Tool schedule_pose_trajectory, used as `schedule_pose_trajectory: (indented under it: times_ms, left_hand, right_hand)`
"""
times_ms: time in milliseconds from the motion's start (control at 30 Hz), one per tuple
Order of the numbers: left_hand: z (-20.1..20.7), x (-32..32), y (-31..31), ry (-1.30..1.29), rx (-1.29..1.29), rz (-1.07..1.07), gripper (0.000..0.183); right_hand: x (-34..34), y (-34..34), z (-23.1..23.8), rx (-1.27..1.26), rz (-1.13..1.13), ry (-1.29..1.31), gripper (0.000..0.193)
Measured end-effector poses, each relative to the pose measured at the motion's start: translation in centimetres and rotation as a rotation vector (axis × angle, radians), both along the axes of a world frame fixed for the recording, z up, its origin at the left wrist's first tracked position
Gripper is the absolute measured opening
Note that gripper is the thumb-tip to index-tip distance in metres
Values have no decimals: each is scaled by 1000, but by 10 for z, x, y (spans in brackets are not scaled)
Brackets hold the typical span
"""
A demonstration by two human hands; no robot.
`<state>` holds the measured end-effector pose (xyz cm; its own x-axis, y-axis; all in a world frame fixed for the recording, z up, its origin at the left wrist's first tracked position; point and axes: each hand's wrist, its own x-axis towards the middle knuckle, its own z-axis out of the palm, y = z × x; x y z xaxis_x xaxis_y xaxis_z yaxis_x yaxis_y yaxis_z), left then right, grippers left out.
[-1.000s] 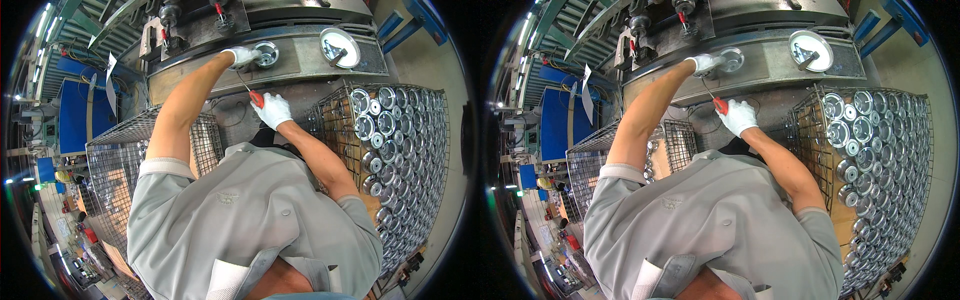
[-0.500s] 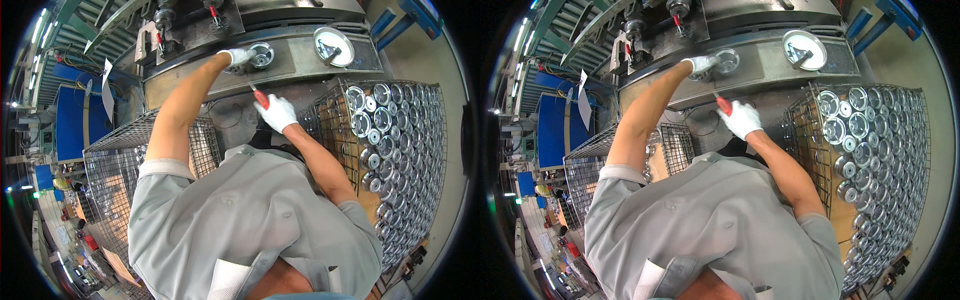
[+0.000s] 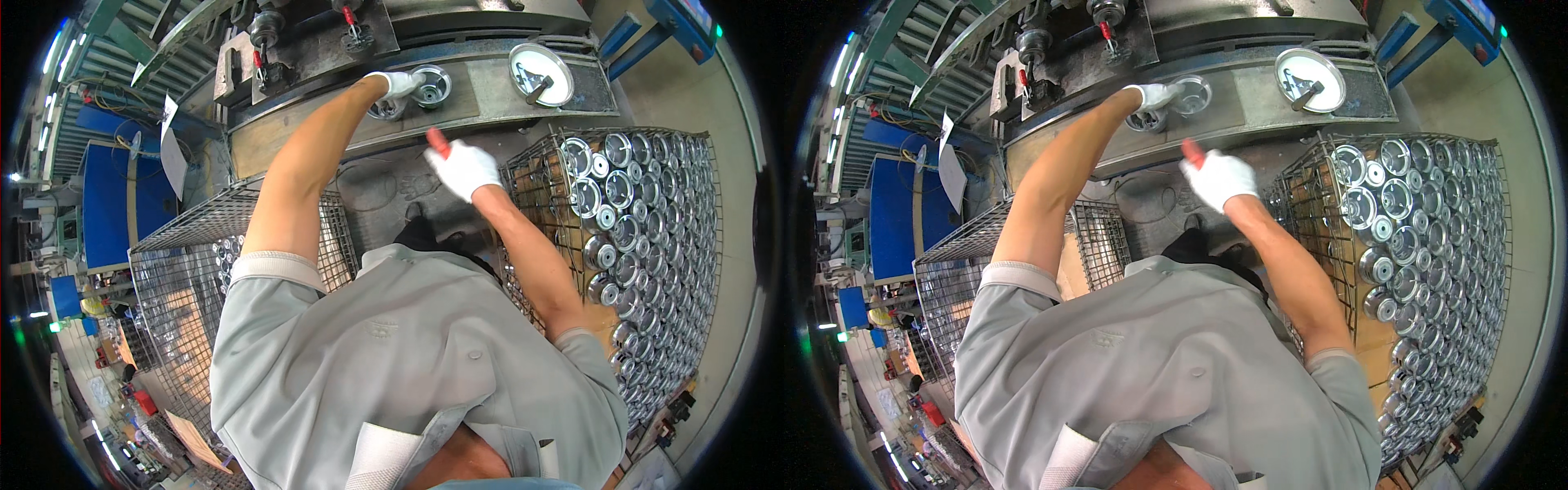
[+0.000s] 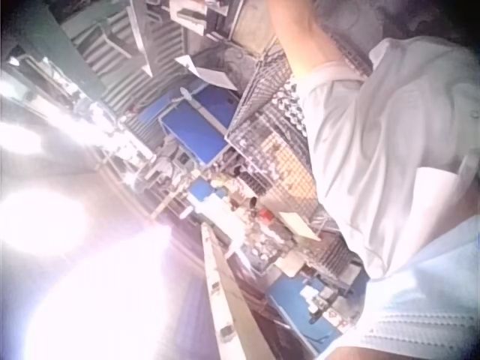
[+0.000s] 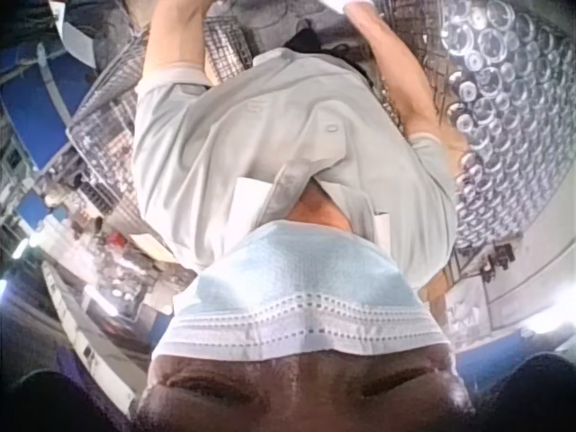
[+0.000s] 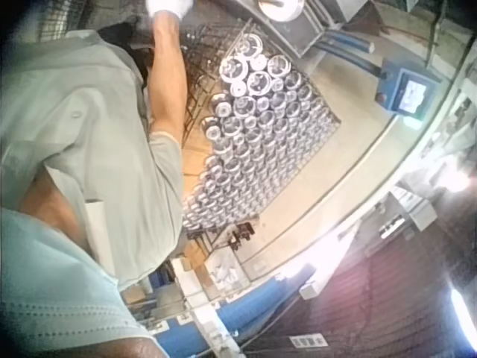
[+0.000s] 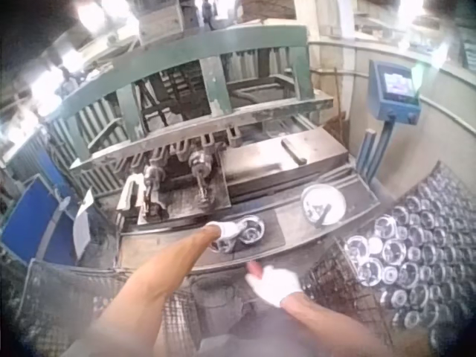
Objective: The person processes and organizes circular metal components using a machine and a hand tool, then places them into a wire cage with cardboard sheets.
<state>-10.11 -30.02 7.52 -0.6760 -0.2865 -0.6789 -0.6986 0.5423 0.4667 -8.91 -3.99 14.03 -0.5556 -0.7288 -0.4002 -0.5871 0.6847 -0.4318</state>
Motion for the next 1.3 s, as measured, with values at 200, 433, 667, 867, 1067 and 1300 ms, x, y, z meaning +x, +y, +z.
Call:
schedule_pose_trajectory:
  times_ms: [200, 433, 667, 867, 1067, 1300]
  left_hand:
    - [27, 2, 12, -62, -46, -22, 84]
    - [29, 0, 9, -154, 114, -2, 89]
    - [23, 1, 9, -5, 90, -48, 77]
    - [24, 25, 16, 263, -329, -550, 55]
    - [4, 59, 33, 615, -483, -266, 21]
    - [23, 96, 32, 720, -516, -225, 19]
  right_hand:
    - [-5, -4, 11, 75, 11, -45, 61]
    - [-2, -1, 5, 64, -143, 24, 59]
    - [2, 2, -20, -17, -156, 52, 60]
    - [-87, -2, -126, -860, -806, -132, 69]
    - [-83, -21, -163, -639, -1045, 155, 86]
    - [-36, -10, -105, -907, -787, -296, 46]
